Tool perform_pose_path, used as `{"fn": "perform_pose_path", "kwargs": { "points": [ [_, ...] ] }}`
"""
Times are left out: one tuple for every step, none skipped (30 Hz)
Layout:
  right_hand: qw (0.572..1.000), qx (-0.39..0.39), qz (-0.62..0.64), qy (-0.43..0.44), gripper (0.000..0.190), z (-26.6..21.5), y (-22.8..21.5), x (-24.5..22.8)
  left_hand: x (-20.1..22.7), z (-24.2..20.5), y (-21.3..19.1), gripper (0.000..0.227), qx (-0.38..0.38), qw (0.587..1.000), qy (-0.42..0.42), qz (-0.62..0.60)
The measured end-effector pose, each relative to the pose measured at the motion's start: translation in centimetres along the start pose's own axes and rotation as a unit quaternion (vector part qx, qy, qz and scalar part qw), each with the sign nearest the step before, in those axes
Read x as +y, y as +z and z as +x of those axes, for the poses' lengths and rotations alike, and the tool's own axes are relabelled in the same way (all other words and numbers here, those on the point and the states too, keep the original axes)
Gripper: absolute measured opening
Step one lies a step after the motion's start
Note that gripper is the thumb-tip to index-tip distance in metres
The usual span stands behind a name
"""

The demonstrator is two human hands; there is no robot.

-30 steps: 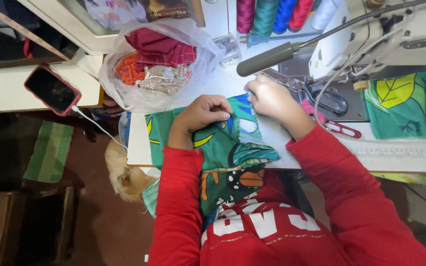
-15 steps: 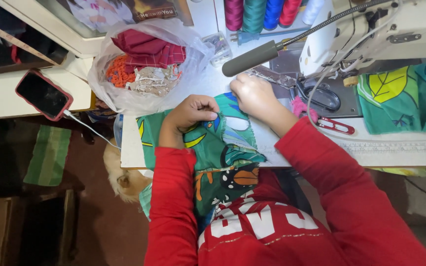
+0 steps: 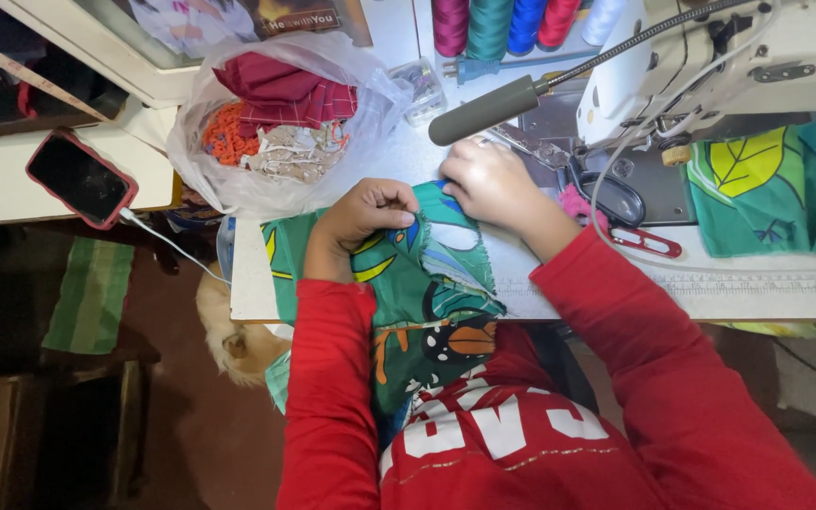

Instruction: The person uses scissors to cut a section of patterned green fabric, then proceeds to fold the edges and secure them with pins at a sewing workstation.

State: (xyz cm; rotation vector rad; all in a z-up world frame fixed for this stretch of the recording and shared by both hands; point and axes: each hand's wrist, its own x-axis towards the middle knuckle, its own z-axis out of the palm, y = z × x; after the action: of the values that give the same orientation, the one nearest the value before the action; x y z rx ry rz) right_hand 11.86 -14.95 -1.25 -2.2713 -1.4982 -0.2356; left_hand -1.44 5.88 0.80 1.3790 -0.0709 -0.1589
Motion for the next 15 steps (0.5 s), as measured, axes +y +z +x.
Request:
{"fn": "perform_pose_path", "kwargs": {
  "points": [
    [0.999,0.008,-0.035,-0.012,0.015,0.0,1.0,0.1,0.0,0.0,0.0,0.013,0.002,1.0,-0.002,0.002],
    [0.999,0.007,-0.035,-0.012,0.015,0.1,1.5,0.1,-0.1,0.0,0.0,0.013,0.002,1.0,-0.002,0.001],
    [0.998,0.027,-0.059,-0.011,0.013,0.2,2.0,0.2,-0.2,0.0,0.0,0.013,0.004,1.0,-0.002,-0.002],
    [0.995,0.048,-0.083,-0.012,0.013,0.4,2.5,0.2,-0.1,0.0,0.0,0.014,0.007,1.0,-0.001,-0.004],
    [0.995,0.048,-0.082,-0.012,0.013,0.5,2.7,0.2,-0.2,-0.1,0.0,0.014,0.008,1.0,-0.001,-0.004],
    [0.995,0.066,-0.077,-0.002,0.015,0.5,3.0,0.2,-0.3,-0.1,-0.1,0.014,0.007,1.0,-0.001,-0.004],
    [0.994,0.085,-0.072,0.009,0.017,0.5,3.2,0.3,-0.3,-0.1,-0.1,0.014,0.006,1.0,-0.001,-0.003],
    [0.994,0.084,-0.072,0.009,0.017,0.5,3.3,0.4,-0.3,-0.1,0.0,0.014,0.006,1.0,-0.001,-0.004],
    [0.996,0.076,-0.046,0.03,0.017,0.5,3.4,0.5,-0.2,-0.1,0.0,0.014,0.005,1.0,-0.001,-0.006],
    [0.996,0.068,-0.02,0.051,0.017,0.5,3.5,0.6,-0.2,-0.1,0.1,0.014,0.005,1.0,0.0,-0.009],
    [0.996,0.068,-0.02,0.051,0.017,0.5,3.2,0.5,-0.2,-0.1,0.0,0.014,0.005,1.0,0.0,-0.009],
    [0.996,0.061,-0.01,0.065,0.018,0.5,2.9,0.4,-0.3,-0.1,0.0,0.015,0.005,1.0,0.0,-0.007],
    [0.995,0.054,-0.001,0.08,0.018,0.5,2.7,0.3,-0.3,-0.1,0.0,0.015,0.004,1.0,0.0,-0.005],
    [0.995,0.054,-0.001,0.08,0.018,0.5,2.6,0.6,-0.4,-0.1,0.0,0.015,0.004,1.0,0.001,-0.005],
    [0.994,0.067,-0.012,0.087,0.015,0.6,2.6,0.9,-0.4,0.0,0.0,0.015,0.006,1.0,-0.002,-0.009]
  ]
}}
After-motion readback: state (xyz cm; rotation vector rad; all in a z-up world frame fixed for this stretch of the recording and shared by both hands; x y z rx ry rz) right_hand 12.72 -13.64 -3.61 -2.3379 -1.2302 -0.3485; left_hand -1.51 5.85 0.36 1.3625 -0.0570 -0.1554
